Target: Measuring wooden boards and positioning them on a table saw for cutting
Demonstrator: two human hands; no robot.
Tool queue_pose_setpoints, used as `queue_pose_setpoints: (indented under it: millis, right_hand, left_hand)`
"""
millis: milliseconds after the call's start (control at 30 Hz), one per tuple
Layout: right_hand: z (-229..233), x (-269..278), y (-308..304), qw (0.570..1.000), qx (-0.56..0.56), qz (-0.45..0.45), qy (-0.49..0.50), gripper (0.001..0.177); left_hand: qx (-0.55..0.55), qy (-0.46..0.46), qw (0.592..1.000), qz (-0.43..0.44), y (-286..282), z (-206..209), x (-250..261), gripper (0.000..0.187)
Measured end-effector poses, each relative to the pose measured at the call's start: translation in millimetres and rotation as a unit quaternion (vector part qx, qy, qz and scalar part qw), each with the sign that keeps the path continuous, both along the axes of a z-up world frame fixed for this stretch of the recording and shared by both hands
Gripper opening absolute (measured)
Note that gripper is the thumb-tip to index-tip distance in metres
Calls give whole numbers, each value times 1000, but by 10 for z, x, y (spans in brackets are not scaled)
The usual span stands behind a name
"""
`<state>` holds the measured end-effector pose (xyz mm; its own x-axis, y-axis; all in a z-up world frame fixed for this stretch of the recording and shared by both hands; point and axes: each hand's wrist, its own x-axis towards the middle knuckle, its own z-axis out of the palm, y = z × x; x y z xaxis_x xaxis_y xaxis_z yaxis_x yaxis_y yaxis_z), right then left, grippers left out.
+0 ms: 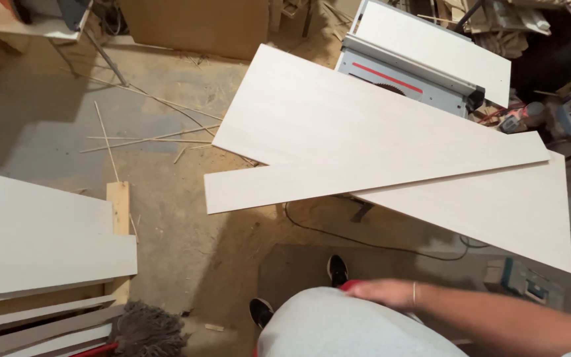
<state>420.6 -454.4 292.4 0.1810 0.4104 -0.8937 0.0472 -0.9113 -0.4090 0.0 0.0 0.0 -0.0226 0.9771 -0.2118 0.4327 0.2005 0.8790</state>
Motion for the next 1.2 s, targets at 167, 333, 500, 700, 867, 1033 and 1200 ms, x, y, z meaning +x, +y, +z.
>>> queue_pose_setpoints:
  millis: [167,333,500,700,867,1033,1200]
  right_hand:
    - [-364,419,-525,995,47,78,-33,70]
    - [-73,1034,-398,933,285,74,-207,73]
    - [403,1432,-239,844,474,154,-197,93]
    - [430,1704,-569,966,244,78,20,94]
    - [51,1898,-803,959,272,-41,72,62]
    - [-248,1965,-739,838,382,-372,119,61]
    - [-79,2176,-547,785,453,-420,49,62]
  left_hand:
    - [29,-45,998,36,-879,437,1069,44]
    - [-136,-33,942,-305,-2034,1675,2788,48]
    - [-281,62,739,-609,-3021,3290,4312,49]
    - [-391,103,682,-610,-3471,3417,4791,47]
    - [-387,60,753,-529,-3398,3001,4796,33]
    - [-434,-148,765,-451,-3213,3121,5138,14]
    - [-363,-209,744,-521,-3012,2852,5595,39]
